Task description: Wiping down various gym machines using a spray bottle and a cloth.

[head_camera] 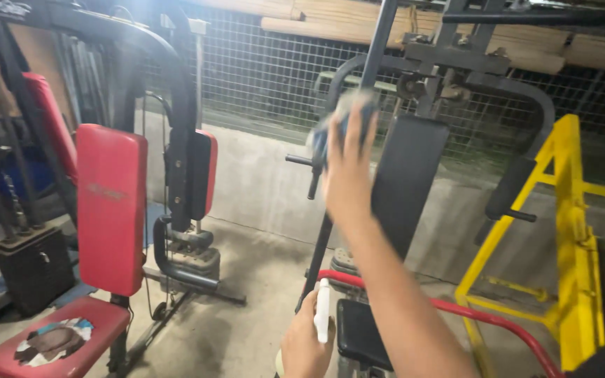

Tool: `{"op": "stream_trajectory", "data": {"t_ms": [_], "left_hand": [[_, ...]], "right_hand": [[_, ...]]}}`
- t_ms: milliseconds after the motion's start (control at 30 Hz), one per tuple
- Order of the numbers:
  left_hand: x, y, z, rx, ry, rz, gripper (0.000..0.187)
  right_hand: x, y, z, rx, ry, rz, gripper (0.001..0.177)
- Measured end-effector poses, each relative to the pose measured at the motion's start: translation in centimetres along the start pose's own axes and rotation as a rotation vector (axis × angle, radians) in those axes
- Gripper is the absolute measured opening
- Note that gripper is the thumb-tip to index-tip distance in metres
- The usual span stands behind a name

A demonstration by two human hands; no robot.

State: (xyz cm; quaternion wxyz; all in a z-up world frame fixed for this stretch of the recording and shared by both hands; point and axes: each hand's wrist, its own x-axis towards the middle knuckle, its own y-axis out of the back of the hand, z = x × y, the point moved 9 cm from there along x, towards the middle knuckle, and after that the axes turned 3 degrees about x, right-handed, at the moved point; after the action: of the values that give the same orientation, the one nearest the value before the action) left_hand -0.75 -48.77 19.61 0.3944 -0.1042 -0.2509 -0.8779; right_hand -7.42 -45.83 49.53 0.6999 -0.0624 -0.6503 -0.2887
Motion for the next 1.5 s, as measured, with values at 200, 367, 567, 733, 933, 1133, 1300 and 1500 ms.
{"op": "stream_trajectory", "data": {"t_ms": [200,367,567,733,933,1133,1300,1500], "left_hand": [[0.7,-2.2,0.4,0.085,-0.167,-0.041,0.077],[2.4,-10.9,-7.3,0.120,-0.213,-0.284,0.068],[8.9,-25.0,-20.4,0.253,-0.768,-0.023,0.048],[16.4,-25.3,-20.1,0.217,-0.619,-0.116,0.047],[11.0,-28.0,-25.0,0.151,-0.318,-0.301,0.045],[1.2,-7.9,-8.9,-0.044,-0.177,-0.296,0.066],[0.7,1.6,0.1,-0.178,-0.212,-0.132,0.075],[-1.5,4.8,1.0,-0.173,0.012,-0.005,0.058]], "right_hand": [[-6.1,-2.9,-1.0,-0.141,-0.027,-0.162,0.088],[2.4,-0.2,0.7,-0.226,-0.026,0.008,0.081],[17.8,3.5,6.6,-0.116,-0.076,0.176,0.087],[27.7,4.5,12.0,-0.115,-0.165,0.259,0.079],[24.6,3.6,15.3,0.205,-0.411,0.357,0.072],[15.6,-1.2,15.7,0.873,-0.597,0.255,0.025],[8.3,-1.2,10.5,1.007,-0.497,0.300,0.026],[-3.1,-4.3,7.3,0.897,-0.576,0.287,0.031]]}}
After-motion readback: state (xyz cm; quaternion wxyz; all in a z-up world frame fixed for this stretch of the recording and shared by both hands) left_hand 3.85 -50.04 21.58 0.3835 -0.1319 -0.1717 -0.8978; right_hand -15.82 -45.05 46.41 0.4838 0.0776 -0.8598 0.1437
